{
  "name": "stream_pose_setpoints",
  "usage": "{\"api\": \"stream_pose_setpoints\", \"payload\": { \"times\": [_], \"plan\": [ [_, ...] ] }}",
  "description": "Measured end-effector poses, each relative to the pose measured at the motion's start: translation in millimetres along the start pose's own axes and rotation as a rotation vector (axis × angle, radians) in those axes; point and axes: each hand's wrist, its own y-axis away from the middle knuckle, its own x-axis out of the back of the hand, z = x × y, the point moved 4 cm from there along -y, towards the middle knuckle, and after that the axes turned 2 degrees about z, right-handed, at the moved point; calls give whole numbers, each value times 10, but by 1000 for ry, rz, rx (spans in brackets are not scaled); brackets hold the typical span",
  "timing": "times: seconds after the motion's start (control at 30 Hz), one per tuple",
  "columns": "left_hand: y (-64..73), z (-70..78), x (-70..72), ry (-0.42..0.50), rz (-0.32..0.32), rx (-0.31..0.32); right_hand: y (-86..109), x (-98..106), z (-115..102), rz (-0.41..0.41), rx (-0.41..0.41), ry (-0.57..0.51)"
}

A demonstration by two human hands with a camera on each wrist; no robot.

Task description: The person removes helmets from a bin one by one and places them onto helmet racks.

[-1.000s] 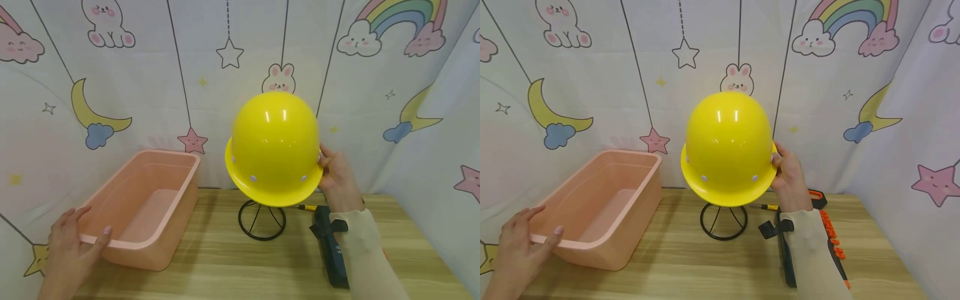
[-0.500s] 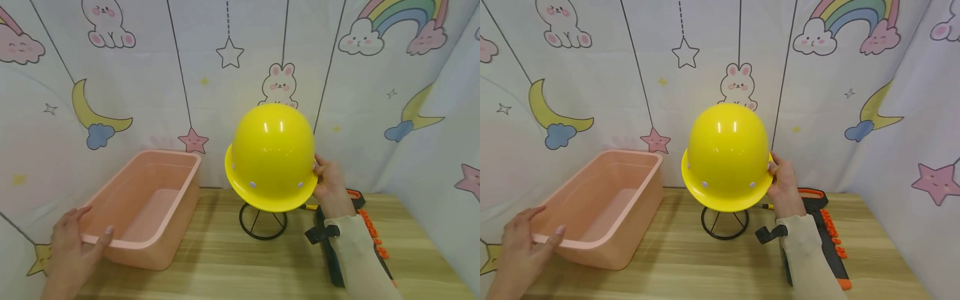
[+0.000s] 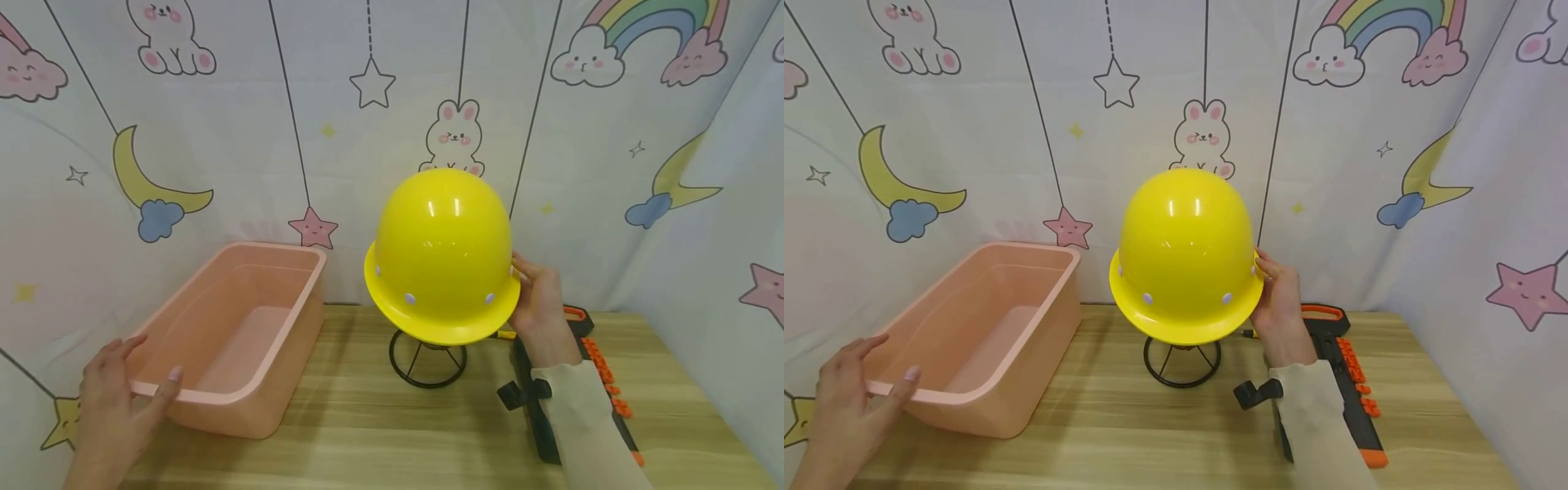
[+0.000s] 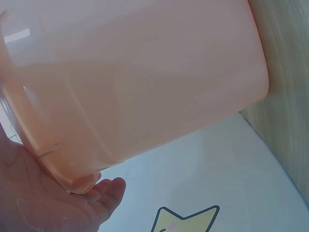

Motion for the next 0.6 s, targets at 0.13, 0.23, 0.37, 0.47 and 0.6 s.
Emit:
{"api": "stream_pose_setpoints", "payload": {
  "times": [0.13, 0.23, 0.37, 0.47, 0.6],
  "plan": [
    [-3, 5, -13, -12, -10, 9, 35, 35, 6, 8, -9, 36],
    [-5, 16, -21, -15, -13, 9, 72, 54, -6, 22, -10, 93],
    [-20, 50, -5, -16, -10, -2, 122, 95, -32, 47, 6, 200],
    [-31, 66, 25, -11, 7, -12, 157, 132, -52, 40, 30, 297],
    [-46, 80, 63, -59, 49, 5, 225, 170, -89, -31, 92, 485]
  ]
}}
